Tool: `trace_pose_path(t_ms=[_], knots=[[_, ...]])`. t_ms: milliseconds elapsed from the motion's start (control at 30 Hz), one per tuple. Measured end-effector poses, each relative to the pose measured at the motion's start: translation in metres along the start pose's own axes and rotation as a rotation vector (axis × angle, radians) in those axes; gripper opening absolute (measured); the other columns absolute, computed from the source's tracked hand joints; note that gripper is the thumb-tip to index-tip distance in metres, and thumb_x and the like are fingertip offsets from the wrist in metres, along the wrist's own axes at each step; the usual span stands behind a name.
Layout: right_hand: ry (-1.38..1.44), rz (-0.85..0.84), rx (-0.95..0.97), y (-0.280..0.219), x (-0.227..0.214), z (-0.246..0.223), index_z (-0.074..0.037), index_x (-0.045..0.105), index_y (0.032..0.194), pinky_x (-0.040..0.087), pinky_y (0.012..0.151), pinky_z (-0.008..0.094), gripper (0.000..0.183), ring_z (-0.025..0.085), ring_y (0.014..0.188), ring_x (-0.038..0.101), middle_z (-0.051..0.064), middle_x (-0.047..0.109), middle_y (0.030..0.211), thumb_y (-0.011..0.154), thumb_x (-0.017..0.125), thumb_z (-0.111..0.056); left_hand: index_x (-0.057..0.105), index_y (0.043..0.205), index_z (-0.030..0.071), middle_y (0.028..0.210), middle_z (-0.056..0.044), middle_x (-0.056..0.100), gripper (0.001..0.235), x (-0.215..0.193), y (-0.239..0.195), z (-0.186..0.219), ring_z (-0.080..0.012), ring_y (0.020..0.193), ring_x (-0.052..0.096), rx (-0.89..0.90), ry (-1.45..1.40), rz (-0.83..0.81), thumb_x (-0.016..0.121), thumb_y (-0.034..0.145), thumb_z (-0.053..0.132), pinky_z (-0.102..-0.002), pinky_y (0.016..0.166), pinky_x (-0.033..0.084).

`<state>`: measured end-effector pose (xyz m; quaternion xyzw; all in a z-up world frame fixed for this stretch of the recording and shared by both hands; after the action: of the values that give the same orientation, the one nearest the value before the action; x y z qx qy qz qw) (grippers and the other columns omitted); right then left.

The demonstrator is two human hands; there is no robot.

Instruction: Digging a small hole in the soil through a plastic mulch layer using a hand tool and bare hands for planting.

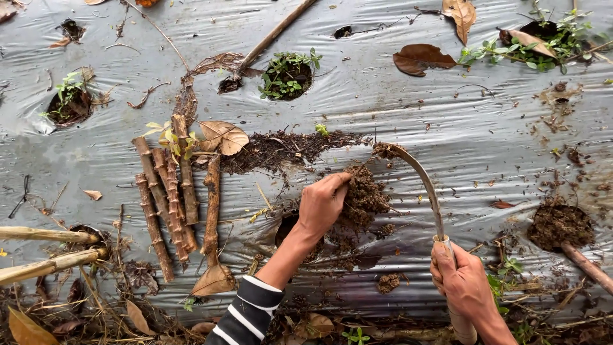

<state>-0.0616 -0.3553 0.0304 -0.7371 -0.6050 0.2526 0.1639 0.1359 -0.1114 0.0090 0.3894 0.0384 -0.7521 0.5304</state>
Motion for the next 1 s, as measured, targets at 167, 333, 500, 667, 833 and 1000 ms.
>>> trace_pose_path(t_ms=[167,333,500,667,833,1000], knots=[[-0.014,-0.004,-0.004,-0.007,0.002,-0.004,-0.004,0.057,0.081,0.043,0.037,0.031,0.042,0.017,0.046,0.046,0.008,0.052,0.059,0.106,0.050,-0.037,0.075,0.096,0.012,0.095,-0.004,0.077,0.009,-0.015,0.000,-0.006,-0.0093,0.068,0.067,-0.102,0.148,0.059,0.078,0.091,0.019,-0.022,0.046,0.050],[-0.073,-0.019,-0.041,-0.016,0.011,-0.017,-0.004,0.057,0.078,0.044,0.037,0.031,0.044,0.017,0.044,0.046,0.008,0.053,0.056,0.106,0.049,-0.037,0.063,0.134,0.004,0.136,-0.019,0.065,0.046,-0.037,-0.020,-0.018,-0.0316,0.120,0.065,-0.296,0.110,-0.155,0.067,0.098,0.031,-0.045,0.101,0.055],[-0.048,-0.023,-0.054,-0.028,0.023,-0.024,-0.001,0.056,0.080,0.040,0.037,0.032,0.044,0.018,0.044,0.043,0.009,0.049,0.056,0.107,0.049,-0.035,0.078,0.102,0.007,0.103,-0.006,0.080,0.013,-0.106,-0.054,0.018,-0.0193,0.091,0.077,-0.108,0.118,0.147,0.079,0.092,0.015,-0.032,0.075,0.061],[-0.122,-0.099,-0.007,-0.040,0.045,-0.028,-0.003,0.052,0.076,0.039,0.039,0.034,0.043,0.019,0.046,0.041,0.009,0.047,0.057,0.106,0.051,-0.034,0.074,0.104,0.012,0.100,-0.004,0.076,0.025,-0.098,-0.109,0.003,-0.0162,0.077,0.072,-0.335,0.275,-0.204,0.073,0.095,0.035,-0.047,0.069,0.054],[-0.244,-0.209,0.021,-0.048,0.068,-0.020,-0.005,0.051,0.071,0.063,0.055,0.035,0.044,0.017,0.044,0.041,0.004,0.042,0.054,0.102,0.057,-0.036,0.053,0.146,0.017,0.152,-0.020,0.051,0.059,-0.064,-0.148,-0.010,-0.0398,0.137,0.051,-0.362,0.304,-0.533,0.055,0.099,0.053,-0.066,0.113,0.032],[-0.405,-0.225,0.041,-0.055,0.072,-0.019,-0.004,0.064,0.081,0.037,0.045,0.033,0.044,0.019,0.051,0.048,0.008,0.050,0.058,0.101,0.055,-0.042,0.063,0.137,0.015,0.129,-0.010,0.068,0.041,-0.050,-0.166,-0.026,-0.0295,0.116,0.065,-0.056,0.250,-0.539,0.049,0.106,0.038,-0.055,0.108,0.039]])
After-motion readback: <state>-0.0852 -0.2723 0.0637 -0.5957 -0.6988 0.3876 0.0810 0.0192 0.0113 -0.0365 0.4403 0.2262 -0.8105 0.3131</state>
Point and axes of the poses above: each hand's wrist, its own y-axis towards the middle knuckle, its own x-axis out of the palm, z = x × y, the point moved 4 cm from there along y, towards the middle knuckle
